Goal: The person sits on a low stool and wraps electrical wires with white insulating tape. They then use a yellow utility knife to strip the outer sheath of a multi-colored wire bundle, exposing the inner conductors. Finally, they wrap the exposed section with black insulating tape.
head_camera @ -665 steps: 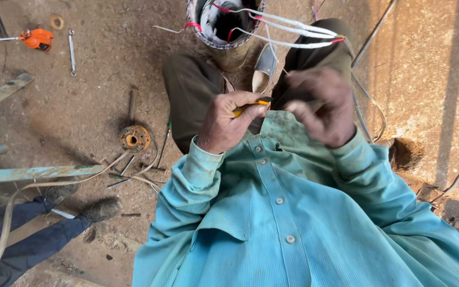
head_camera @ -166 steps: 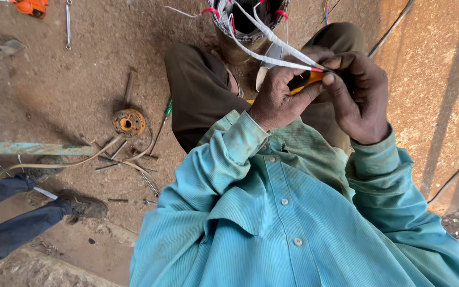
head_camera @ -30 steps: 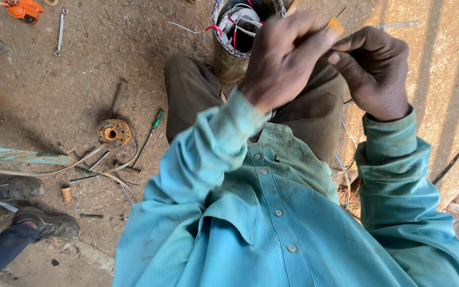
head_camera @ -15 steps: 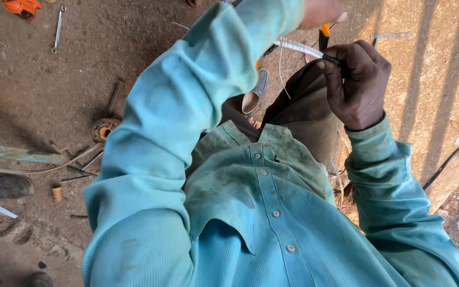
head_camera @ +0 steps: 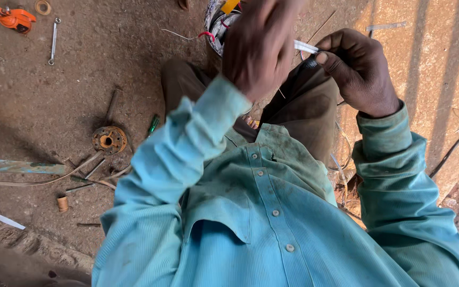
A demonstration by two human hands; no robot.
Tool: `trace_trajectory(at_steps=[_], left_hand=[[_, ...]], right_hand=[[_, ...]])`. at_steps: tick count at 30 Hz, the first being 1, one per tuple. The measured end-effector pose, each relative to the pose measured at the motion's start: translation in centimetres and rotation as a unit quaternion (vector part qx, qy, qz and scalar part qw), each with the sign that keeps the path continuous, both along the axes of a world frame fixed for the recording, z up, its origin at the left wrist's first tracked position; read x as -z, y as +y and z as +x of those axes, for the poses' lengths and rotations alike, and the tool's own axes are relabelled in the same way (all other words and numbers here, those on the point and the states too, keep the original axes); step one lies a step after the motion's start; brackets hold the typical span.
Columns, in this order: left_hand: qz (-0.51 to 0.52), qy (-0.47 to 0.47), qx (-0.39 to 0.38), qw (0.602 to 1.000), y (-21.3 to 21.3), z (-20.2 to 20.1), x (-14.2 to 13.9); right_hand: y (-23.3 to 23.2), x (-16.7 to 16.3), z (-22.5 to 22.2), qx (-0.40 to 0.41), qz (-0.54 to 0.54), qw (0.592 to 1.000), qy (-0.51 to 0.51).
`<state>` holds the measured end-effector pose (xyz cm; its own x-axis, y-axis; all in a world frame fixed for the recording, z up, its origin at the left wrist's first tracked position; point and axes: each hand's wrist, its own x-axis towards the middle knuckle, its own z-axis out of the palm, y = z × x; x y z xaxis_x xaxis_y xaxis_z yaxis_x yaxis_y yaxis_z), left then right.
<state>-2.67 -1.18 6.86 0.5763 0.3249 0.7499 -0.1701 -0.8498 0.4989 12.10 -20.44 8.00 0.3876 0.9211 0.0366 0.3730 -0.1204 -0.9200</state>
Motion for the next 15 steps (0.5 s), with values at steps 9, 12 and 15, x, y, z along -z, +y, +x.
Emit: trace_trajectory(at_steps=[9, 12, 15], left_hand=[[0.049, 0.033, -0.004, 0.998, -4.5, -1.8, 4.6], [0.064, 0.030, 0.004, 0.997, -4.1, -2.2, 3.3], [0.018, 0.026, 0.026, 0.999, -3.6, -2.8, 1.5]], right_hand=[[-0.3, -0.4, 0.9, -0.036, -0.011, 0.995, 0.095], [-0.4, -0.2, 0.4, -0.014, 0.010, 0.995, 0.099], [-0.7, 0.5, 0.0, 0.009, 0.048, 0.995, 0.087]])
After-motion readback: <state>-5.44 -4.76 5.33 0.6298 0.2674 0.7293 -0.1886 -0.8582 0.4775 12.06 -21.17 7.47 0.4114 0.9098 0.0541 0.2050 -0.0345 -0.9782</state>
